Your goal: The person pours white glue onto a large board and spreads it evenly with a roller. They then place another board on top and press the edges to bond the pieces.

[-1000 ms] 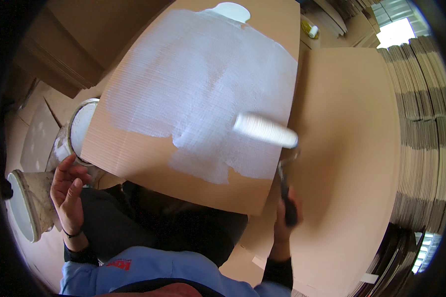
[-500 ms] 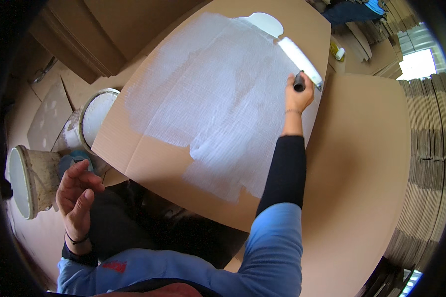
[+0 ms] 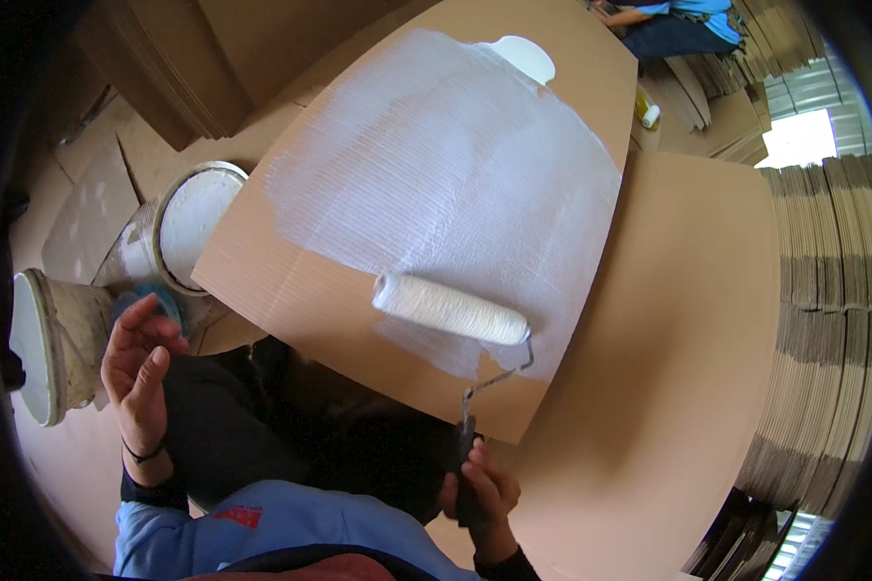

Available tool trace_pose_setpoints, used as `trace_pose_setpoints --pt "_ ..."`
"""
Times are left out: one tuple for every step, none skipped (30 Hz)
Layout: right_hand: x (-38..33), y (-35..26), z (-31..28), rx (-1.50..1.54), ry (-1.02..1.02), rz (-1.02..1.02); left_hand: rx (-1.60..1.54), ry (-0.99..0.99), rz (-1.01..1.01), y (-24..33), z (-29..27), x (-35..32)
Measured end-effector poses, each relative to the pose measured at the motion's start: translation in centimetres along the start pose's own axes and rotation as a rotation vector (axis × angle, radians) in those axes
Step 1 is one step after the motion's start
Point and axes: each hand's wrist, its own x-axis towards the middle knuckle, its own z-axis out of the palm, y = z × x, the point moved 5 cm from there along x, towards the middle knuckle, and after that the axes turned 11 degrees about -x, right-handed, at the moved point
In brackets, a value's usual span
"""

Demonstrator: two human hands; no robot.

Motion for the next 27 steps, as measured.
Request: trace_pose_setpoints --pt "0.8 0.9 0.9 -0.016 0.028 -0.04 -0.009 -0.007 0.001 0.1 -0.2 0.0" --pt "1.9 2.0 2.0 -0.028 0.063 -0.09 -0.04 -0.012 -0.015 0.1 -0.3 -0.1" --pt "3.6 3.6 3.3 -0.056 0.073 -0.108 -0.067 -0.018 -0.03 0.1 -0.3 -0.3" --pt "6.0 5.4 5.0 -0.08 0.09 -0.134 -0.082 -0.014 -0.046 0.2 -0.4 -0.4" --pt "8.7 7.4 6.9 -0.069 0.106 -0.14 -0.107 -0.029 -0.053 0.2 -0.3 -0.4" --pt "12.0 9.5 9.3 -0.072 0.098 -0.124 -0.121 -0.037 -0.063 0.2 -0.3 -0.5" --pt "15.8 11.1 11.8 -0.025 0.155 -0.184 -0.118 -0.041 -0.07 0.2 -0.3 -0.4" --pt "19.5 12.8 14.2 -0.03 0.163 -0.165 -0.133 -0.054 -0.063 0.2 -0.3 -0.2" --pt "23.4 14.0 16.4 -0.059 0.191 -0.217 -0.14 -0.049 -0.079 0.2 -0.3 -0.2" --pt "27.2 15.0 18.6 -0.074 0.206 -0.228 -0.138 -0.048 -0.086 0.2 -0.3 -0.3" --pt "31.2 15.7 20.6 -0.104 0.227 -0.202 -0.119 -0.045 -0.085 0.3 -0.4 -0.2" --pt "34.7 16.0 22.3 -0.113 0.258 -0.209 -0.068 -0.075 -0.082 0.5 -0.5 -0.1" --pt "37.7 16.0 23.6 -0.129 0.291 -0.179 -0.085 -0.065 -0.101 0.5 -0.6 -0.1" --pt "40.1 15.5 24.9 -0.171 0.298 -0.157 -0.081 -0.06 -0.108 0.6 -0.7 -0.2" --pt "41.7 15.1 26.0 -0.236 0.263 -0.031 -0.068 -0.062 -0.096 0.8 -0.8 -0.2" --pt "42.6 13.9 26.7 -0.295 0.242 -0.004 -0.067 -0.065 -0.089 0.9 -0.9 -0.2" --pt "42.5 12.1 27.3 -0.38 0.237 -0.031 -0.055 -0.048 -0.126 0.8 -1.2 -0.3" --pt "41.6 9.8 27.6 -0.444 0.208 -0.107 -0.04 -0.043 -0.139 0.9 -1.2 -0.3" --pt "39.8 7.9 27.7 -0.539 0.127 -0.096 -0.027 -0.042 -0.149 0.8 -1.4 -0.4" --pt "37.2 5.5 26.9 -0.528 0.101 -0.177 -0.039 -0.034 -0.148 0.8 -1.7 -0.5" --pt "33.9 3.1 25.8 -0.53 0.037 -0.23 -0.054 -0.025 -0.146 0.8 -2.0 -0.6" --pt "30.5 0.8 24.3 -0.512 -0.012 -0.276 -0.054 -0.014 -0.145 0.7 -2.3 -0.6" --pt "26.8 -1.7 22.5 -0.476 -0.096 -0.355 -0.081 -0.026 -0.134 0.7 -2.7 -0.6" --pt "23.5 -4.2 20.6 -0.445 -0.161 -0.415 -0.093 -0.034 -0.121 0.7 -3.2 -0.5" --pt "21.0 -6.9 18.6 -0.361 -0.168 -0.515 -0.094 -0.052 -0.082 0.9 -3.6 -0.2" --pt "19.2 -9.0 16.6 -0.246 -0.16 -0.552 -0.109 -0.047 -0.105 0.7 -3.9 -0.2" --pt "17.9 -10.6 15.4 -0.136 -0.178 -0.585 -0.114 -0.049 -0.101 0.6 -4.1 -0.1"
